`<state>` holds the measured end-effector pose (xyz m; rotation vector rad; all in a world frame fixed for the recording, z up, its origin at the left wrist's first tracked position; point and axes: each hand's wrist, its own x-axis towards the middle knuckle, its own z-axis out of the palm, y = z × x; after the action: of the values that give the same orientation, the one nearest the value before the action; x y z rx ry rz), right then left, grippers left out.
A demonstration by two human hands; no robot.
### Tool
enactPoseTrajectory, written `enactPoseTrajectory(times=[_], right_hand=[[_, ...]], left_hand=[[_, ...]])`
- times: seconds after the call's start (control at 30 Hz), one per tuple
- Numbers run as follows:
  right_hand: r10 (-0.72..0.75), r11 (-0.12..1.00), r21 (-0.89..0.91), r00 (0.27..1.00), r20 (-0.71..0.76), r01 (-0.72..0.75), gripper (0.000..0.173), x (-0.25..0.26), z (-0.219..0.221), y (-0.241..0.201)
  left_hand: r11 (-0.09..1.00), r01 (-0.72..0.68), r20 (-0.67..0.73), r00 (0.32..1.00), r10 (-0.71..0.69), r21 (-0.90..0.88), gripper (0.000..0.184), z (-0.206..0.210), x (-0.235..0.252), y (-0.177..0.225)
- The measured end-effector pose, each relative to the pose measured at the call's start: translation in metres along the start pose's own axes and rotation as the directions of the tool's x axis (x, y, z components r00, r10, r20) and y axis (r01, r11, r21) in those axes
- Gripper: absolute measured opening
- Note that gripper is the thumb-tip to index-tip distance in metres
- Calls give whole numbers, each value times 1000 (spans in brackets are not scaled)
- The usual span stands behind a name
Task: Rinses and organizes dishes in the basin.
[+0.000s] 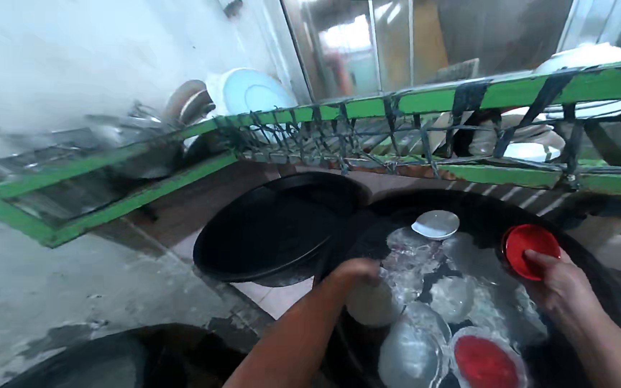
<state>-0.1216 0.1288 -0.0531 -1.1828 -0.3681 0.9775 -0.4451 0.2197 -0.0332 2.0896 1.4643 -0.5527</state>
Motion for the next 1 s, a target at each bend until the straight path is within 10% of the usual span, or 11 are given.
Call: enactPoseTrajectory(times=[0.63,0.73,0.83,1.0], right_hand=[[9,1000,-18,1000,-5,-9,43,-2,1,0],[8,1000,-14,1000,9,-8,44,-1,0,1],[23,1000,-21,1000,11,-23,43,-1,0,1],[15,999,-46,999,45,-13,41,3,-4,3]], left_hand=[[886,58,-200,965,-167,-460,41,33,8,-6],[580,-4,-193,945,-265,-815,57,32,3,-4],[333,-120,-198,957,-210,-935,27,34,11,-13],[496,-99,-108,994,10,-863,33,41,-2,-5]])
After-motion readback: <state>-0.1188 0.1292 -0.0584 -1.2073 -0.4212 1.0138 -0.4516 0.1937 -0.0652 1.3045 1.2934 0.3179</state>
